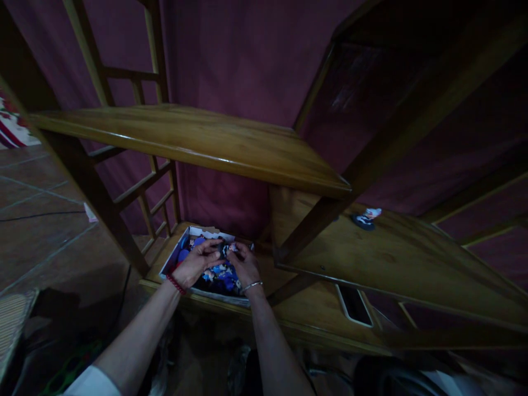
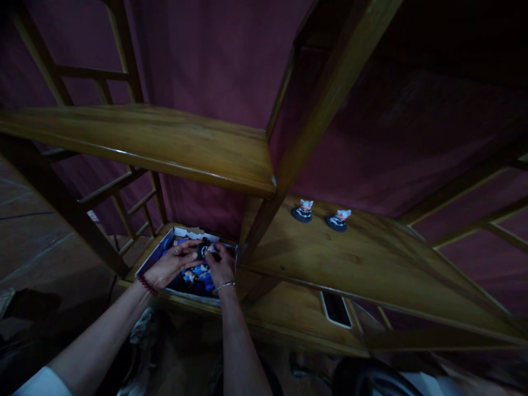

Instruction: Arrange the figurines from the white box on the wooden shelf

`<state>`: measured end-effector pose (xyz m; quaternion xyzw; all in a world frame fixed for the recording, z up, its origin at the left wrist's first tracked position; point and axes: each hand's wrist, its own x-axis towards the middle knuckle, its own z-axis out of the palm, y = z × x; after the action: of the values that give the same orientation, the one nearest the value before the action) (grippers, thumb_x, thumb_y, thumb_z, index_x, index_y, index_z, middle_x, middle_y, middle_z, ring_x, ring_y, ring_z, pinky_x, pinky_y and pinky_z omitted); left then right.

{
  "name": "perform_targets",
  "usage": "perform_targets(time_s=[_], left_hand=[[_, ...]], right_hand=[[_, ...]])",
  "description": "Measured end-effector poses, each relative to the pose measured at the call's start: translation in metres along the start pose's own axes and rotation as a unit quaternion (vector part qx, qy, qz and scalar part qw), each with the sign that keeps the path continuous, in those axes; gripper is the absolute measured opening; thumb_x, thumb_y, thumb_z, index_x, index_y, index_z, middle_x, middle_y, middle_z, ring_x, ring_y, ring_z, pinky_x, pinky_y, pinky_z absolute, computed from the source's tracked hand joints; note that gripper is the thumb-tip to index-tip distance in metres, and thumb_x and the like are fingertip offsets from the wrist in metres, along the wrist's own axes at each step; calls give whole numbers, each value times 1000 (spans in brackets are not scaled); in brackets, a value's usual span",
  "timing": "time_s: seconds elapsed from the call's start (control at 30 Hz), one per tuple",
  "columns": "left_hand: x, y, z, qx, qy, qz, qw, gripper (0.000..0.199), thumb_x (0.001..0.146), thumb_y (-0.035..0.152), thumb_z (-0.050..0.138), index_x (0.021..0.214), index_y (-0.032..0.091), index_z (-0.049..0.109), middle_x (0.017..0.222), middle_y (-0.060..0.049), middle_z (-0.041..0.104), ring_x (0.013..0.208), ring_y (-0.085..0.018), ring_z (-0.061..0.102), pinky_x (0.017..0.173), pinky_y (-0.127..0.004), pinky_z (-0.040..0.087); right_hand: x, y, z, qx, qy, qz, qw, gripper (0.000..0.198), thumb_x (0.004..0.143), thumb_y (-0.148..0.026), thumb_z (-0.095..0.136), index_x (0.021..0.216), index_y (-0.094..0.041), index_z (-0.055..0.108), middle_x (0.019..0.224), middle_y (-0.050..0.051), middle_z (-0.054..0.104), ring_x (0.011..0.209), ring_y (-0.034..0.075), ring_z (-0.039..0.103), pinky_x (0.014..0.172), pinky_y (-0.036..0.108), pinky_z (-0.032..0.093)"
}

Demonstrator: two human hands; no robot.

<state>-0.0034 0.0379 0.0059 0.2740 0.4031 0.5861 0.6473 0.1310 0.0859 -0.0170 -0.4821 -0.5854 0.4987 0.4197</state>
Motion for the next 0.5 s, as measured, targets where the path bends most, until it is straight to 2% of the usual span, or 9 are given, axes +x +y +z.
perform_targets(time_s=[0.2,0.5], left_hand=[[-17,-3,3,6,-6,12,1000,38,56,16,72,93,18,61,83,-3,60,85,-16,57,86,-39,43],[-59,-1,13,22,-26,49,998,41,57,21,71,97,18,59,84,-3,60,83,-16,57,83,-38,44]], right_hand=[[-19,-6,-4,-8,-8,-36,999,27,68,-33,55,91,-19,55,90,2,63,83,16,58,78,28,44],[-56,-29,-10,-49,-11,-92,994,21,68,-33,55,83,-18,57,77,1,63,72,16,58,67,26,46]])
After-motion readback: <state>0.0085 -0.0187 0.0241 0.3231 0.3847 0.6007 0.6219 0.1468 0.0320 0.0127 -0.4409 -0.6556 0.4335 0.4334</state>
